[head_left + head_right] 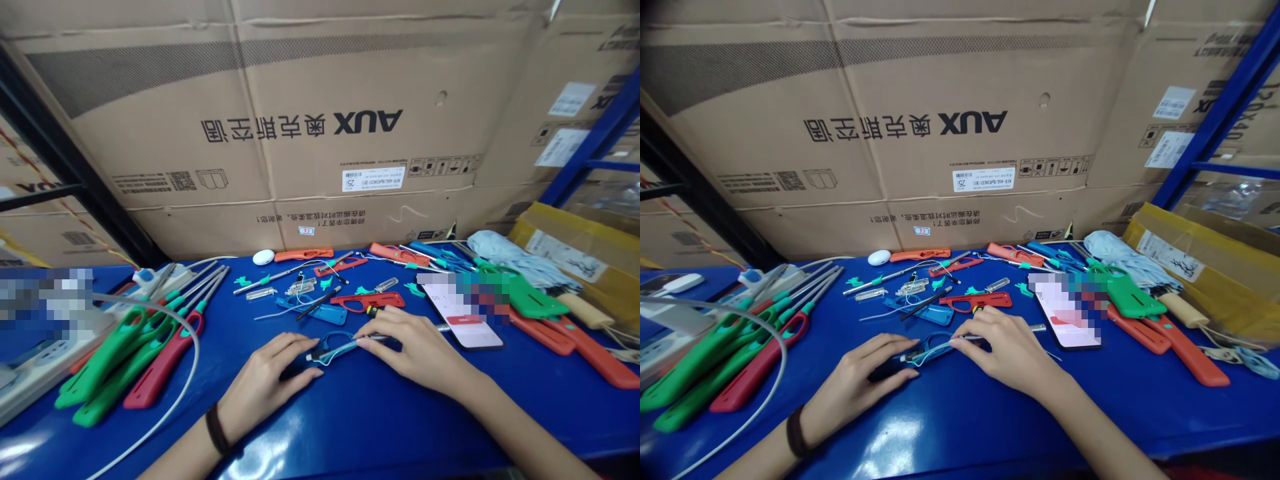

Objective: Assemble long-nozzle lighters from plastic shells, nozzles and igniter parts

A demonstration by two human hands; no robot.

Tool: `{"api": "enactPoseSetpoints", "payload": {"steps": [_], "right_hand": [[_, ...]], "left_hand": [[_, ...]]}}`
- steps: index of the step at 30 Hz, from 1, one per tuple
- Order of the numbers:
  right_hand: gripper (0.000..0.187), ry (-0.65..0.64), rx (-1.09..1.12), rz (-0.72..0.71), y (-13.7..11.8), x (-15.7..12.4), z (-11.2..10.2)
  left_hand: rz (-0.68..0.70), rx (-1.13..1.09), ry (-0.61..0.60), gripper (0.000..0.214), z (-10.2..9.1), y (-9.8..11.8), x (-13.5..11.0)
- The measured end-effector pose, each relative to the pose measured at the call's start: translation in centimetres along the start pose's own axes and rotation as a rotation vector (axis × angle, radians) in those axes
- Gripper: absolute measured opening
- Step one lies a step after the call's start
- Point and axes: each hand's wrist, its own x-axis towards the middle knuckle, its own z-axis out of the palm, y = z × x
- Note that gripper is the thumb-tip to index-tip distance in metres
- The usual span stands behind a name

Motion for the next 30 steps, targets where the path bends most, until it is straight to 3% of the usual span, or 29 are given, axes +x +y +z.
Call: {"api": "enactPoseSetpoints", "payload": {"steps": [13, 24, 30], "right_hand": [[0.015, 0.070, 0.081, -0.053, -0.2, 0.6, -0.4], [0.018, 0.066, 0.022, 0.078, 0.7, 1.1, 0.5], [0.019, 0.038, 0.009, 0.081, 0.7, 1.4, 0.6]], "left_hand": [[0.011, -0.021, -0.001, 0.035, -0.1, 0.1, 0.1], [0.002, -0.001, -0.001, 0.040, -0.2, 0.2, 0.1], [0.027, 0.015, -0.005, 0.035, -0.3, 0.3, 0.1]]}}
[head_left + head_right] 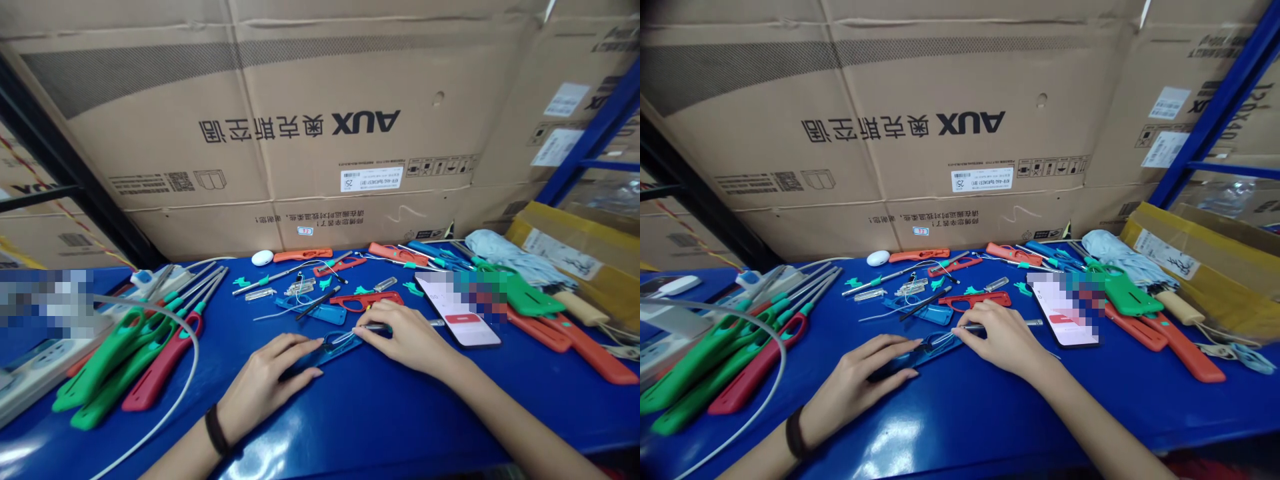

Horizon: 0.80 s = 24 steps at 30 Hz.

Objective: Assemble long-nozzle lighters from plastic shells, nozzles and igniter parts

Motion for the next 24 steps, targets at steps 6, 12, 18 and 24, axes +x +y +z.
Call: {"api": "enactPoseSetpoints", "payload": {"steps": [6, 12, 18, 24], "right_hand": [[0.018, 0.004, -0.007, 0.018, -0.23, 0.46, 0.08], [0.016, 0.051, -0.019, 0.026, -0.26, 0.18, 0.47], [0.016, 0.054, 0.028, -0.002, -0.03, 0.03, 0.79], [0.015, 0.064, 0.023, -0.037, 0.05, -0.21, 0.85]], "left_hand": [[0.042, 0.061, 0.015, 0.033, 0.04, 0.11, 0.13], [0.078, 0.106, 0.008, 0.030, 0.14, 0.20, 0.18], [0.083, 0.134, -0.016, 0.030, 0.23, 0.10, 0.08], [0.105, 0.200, -0.003, 0.029, 0.32, 0.08, 0.18]]}}
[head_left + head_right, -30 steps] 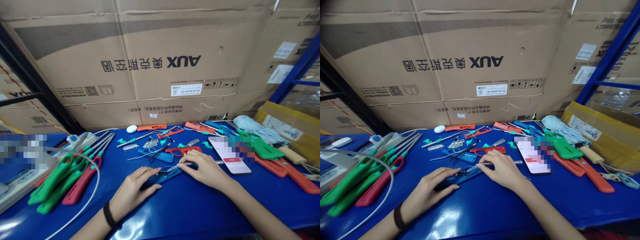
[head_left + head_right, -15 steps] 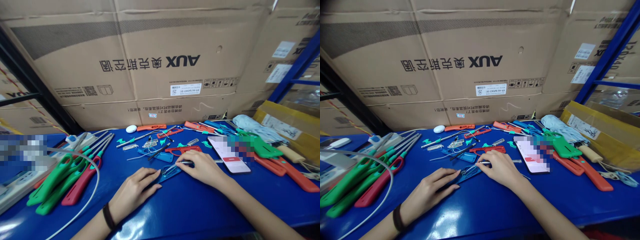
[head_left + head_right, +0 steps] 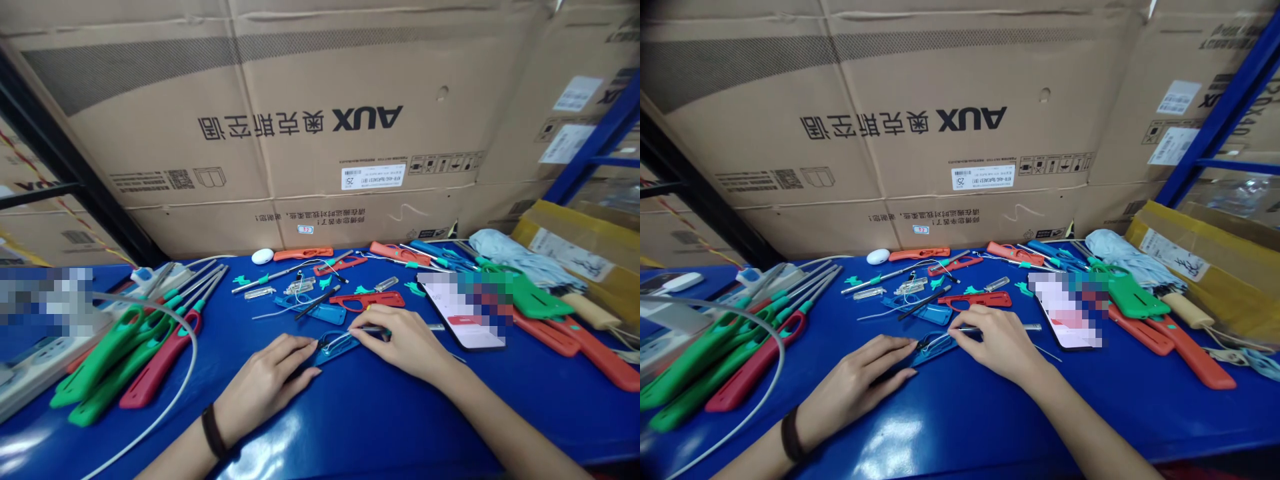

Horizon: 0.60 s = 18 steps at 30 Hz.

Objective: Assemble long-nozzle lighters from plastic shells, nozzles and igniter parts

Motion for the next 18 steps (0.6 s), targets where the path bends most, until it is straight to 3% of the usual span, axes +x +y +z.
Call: {"api": "enactPoseSetpoints", "payload": {"steps": [8, 18], "right_hand": [[0.015, -0.053, 0.078, 0.005, -0.16, -0.30, -0.23], [0.014, -0.146, 0.041, -0.030, -0.36, -0.20, -0.30]], "left_hand": [[0.003, 0.137, 0.018, 0.027, -0.48, -0.10, 0.14], [-0.060, 0.046, -0.025, 0.027, -0.54, -0.35, 0.26]]}}
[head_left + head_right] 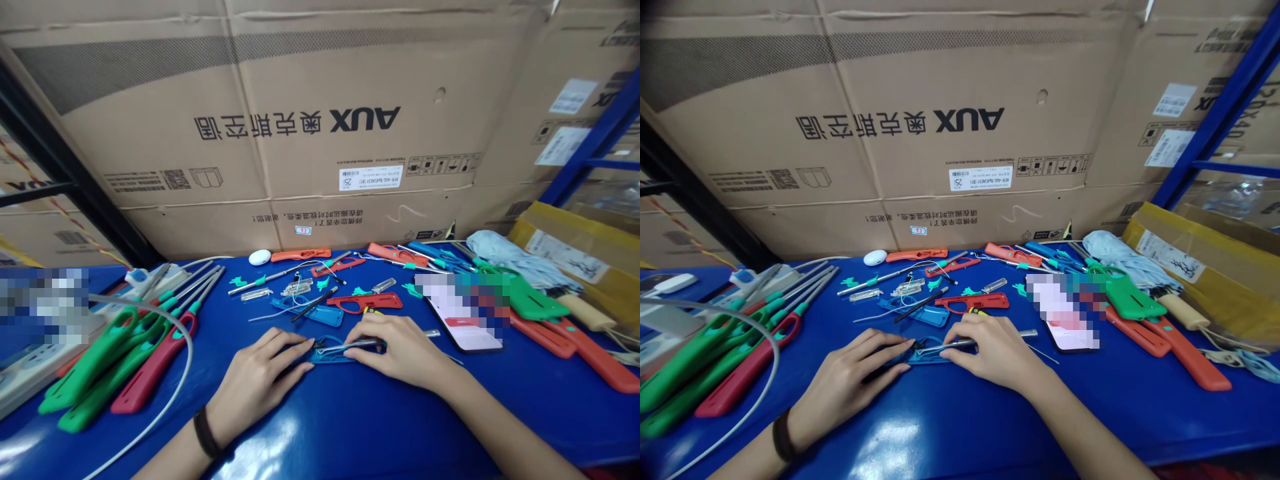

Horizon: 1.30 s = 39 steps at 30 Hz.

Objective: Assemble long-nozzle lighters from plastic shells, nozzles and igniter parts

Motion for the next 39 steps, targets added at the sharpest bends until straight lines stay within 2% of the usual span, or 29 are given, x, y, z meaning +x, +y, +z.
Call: {"api": "enactPoseSetpoints", "payload": {"steps": [9, 14, 25, 34, 38, 39], "right_hand": [[0.011, -0.006, -0.026, -0.033, 0.2, 0.3, 0.8], [0.009, 0.014, 0.018, -0.110, 0.3, 0.3, 1.2], [0.008, 0.021, 0.142, -0.046, 0.5, 0.7, 1.9], [0.013, 0.059, 0.231, 0.046, 0.6, 0.7, 0.8], [0.003, 0.024, 0.236, 0.023, 0.2, 0.4, 0.9], [0.006, 0.018, 0.245, 0.012, 0.1, 0.4, 1.0]], "left_hand": [[-0.002, -0.009, -0.003, 0.028, 0.2, -0.1, 0.0], [-0.010, 0.000, -0.002, 0.029, 0.3, -0.2, -0.1], [0.002, 0.011, -0.001, 0.029, 0.3, -0.2, 0.0], [-0.002, 0.004, -0.001, 0.028, 0.4, -0.2, 0.0], [-0.001, 0.000, 0.005, 0.028, 0.3, -0.2, 0.1], [0.002, 0.001, 0.007, 0.028, 0.3, -0.2, 0.1]]}}
